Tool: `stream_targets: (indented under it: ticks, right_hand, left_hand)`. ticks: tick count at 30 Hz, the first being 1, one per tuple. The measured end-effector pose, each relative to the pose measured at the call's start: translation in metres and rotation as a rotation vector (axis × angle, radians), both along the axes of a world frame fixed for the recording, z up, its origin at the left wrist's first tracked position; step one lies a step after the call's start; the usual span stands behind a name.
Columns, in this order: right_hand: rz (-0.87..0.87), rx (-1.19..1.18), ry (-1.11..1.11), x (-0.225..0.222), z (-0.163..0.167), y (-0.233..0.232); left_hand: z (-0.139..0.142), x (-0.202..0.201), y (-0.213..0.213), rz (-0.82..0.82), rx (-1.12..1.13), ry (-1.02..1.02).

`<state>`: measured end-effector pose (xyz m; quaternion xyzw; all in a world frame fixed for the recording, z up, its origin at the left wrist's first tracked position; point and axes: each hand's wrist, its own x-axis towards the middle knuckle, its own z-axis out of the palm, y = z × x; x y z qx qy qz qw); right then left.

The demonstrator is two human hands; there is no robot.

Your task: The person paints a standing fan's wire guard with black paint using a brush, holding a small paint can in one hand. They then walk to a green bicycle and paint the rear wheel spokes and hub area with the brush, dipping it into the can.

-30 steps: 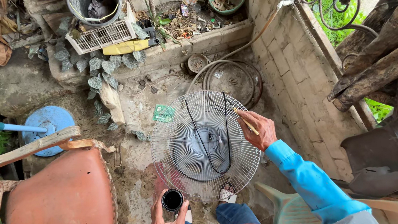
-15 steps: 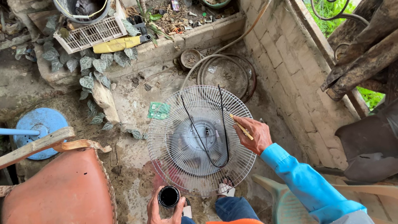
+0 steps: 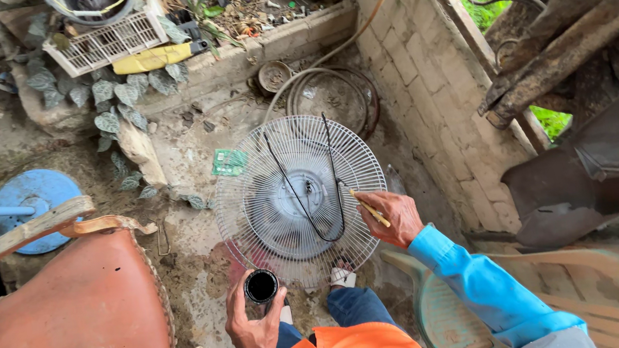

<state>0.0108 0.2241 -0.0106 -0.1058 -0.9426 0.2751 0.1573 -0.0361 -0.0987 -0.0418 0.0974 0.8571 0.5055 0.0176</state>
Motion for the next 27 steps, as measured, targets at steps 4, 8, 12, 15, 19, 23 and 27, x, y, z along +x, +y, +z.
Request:
stream_targets:
  ticks: [4,8,12,15,19,23,27]
  right_hand:
    - [0.048,0.001,-0.039,0.023,-0.004,-0.008]
    - [0.062,-0.021,-0.026,0.046,-0.005,-0.022]
    - [0.059,-0.041,-0.054,0.067,-0.004,-0.041]
    - [0.043,-0.062,-0.067,0.078,-0.005,-0.053]
    - [0.018,-0.111,-0.054,0.087,-0.004,-0.07]
    - [-0.001,-0.201,-0.018,0.085,-0.003,-0.085]
    - [-0.034,-0.19,-0.05,0.078,0.001,-0.089]
  left_hand:
    - [0.0,0.001,0.001,-0.017,0.032,-0.037]
    - [-0.002,0.001,0.0,-0.073,0.027,0.061]
    - [-0.005,0.001,-0.001,-0.109,0.044,0.018]
    - [-0.005,0.002,0.001,-0.126,0.057,-0.015]
    - [-0.004,0.003,0.002,-0.137,0.12,-0.119]
    - [-0.005,0.003,-0.002,-0.159,0.113,-0.046]
    - [-0.008,0.002,-0.007,-0.141,0.121,-0.107]
